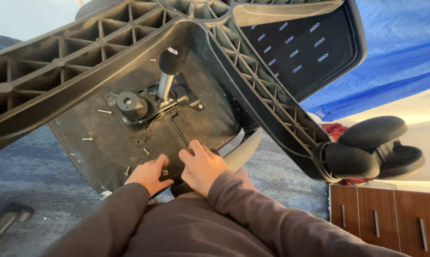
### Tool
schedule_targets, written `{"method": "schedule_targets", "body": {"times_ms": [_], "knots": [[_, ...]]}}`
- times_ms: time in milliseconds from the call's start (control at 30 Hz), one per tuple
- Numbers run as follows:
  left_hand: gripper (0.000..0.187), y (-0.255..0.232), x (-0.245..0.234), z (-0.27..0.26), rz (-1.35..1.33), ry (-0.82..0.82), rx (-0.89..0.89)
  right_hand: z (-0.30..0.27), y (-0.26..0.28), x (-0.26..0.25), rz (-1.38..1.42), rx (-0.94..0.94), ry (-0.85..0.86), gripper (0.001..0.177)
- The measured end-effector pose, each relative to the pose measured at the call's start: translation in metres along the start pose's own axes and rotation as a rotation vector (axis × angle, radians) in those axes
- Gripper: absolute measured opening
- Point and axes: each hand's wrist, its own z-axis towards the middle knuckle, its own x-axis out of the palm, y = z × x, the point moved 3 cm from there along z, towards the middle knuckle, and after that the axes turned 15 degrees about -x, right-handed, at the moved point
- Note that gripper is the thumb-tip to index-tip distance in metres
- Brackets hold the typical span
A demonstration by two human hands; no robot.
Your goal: The person assembles an office chair by screwing the seat base to the gas lift mechanism using a screwdriver. They insert and tighten multiple screws into the underside of the seat while the chair is upside down.
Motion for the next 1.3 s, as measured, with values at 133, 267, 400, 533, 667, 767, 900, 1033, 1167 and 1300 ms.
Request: {"method": "schedule_targets", "body": {"times_ms": [133,267,400,533,667,767,900,1033,1167,1300], "knots": [[0.015,0.001,-0.001,-0.001,0.037,-0.062,0.018,0.001,0.0,0.001,-0.002,-0.022,-0.036,0.019],[0.04,-0.002,-0.004,-0.004,-0.017,-0.043,-0.017,-0.002,0.0,0.0,-0.017,-0.027,-0.042,0.018],[0.017,-0.013,-0.015,-0.008,-0.034,-0.034,0.036,-0.003,0.0,-0.003,0.028,0.025,-0.001,0.02],[0.027,-0.015,-0.014,-0.004,0.137,0.004,-0.202,-0.003,-0.001,-0.002,0.034,0.047,0.02,0.019],[0.024,-0.011,-0.012,-0.01,0.023,-0.077,0.029,-0.003,-0.001,0.0,0.0,0.011,-0.019,0.02],[0.014,-0.004,-0.004,-0.005,-0.001,-0.139,0.029,-0.003,-0.002,0.001,0.006,0.005,-0.002,0.019],[0.012,0.002,-0.001,-0.002,0.032,-0.172,0.023,-0.005,-0.001,0.001,0.023,-0.021,-0.003,0.02],[0.015,-0.005,-0.008,-0.006,0.012,-0.111,0.061,-0.003,0.001,-0.001,0.036,0.01,0.004,0.018],[0.032,-0.01,-0.012,-0.007,0.179,-0.011,-0.188,-0.004,0.001,-0.003,0.05,0.043,0.057,0.017],[0.035,-0.015,-0.024,-0.019,-0.147,-0.13,0.216,-0.001,0.005,-0.005,0.039,0.033,0.025,0.019]]}}
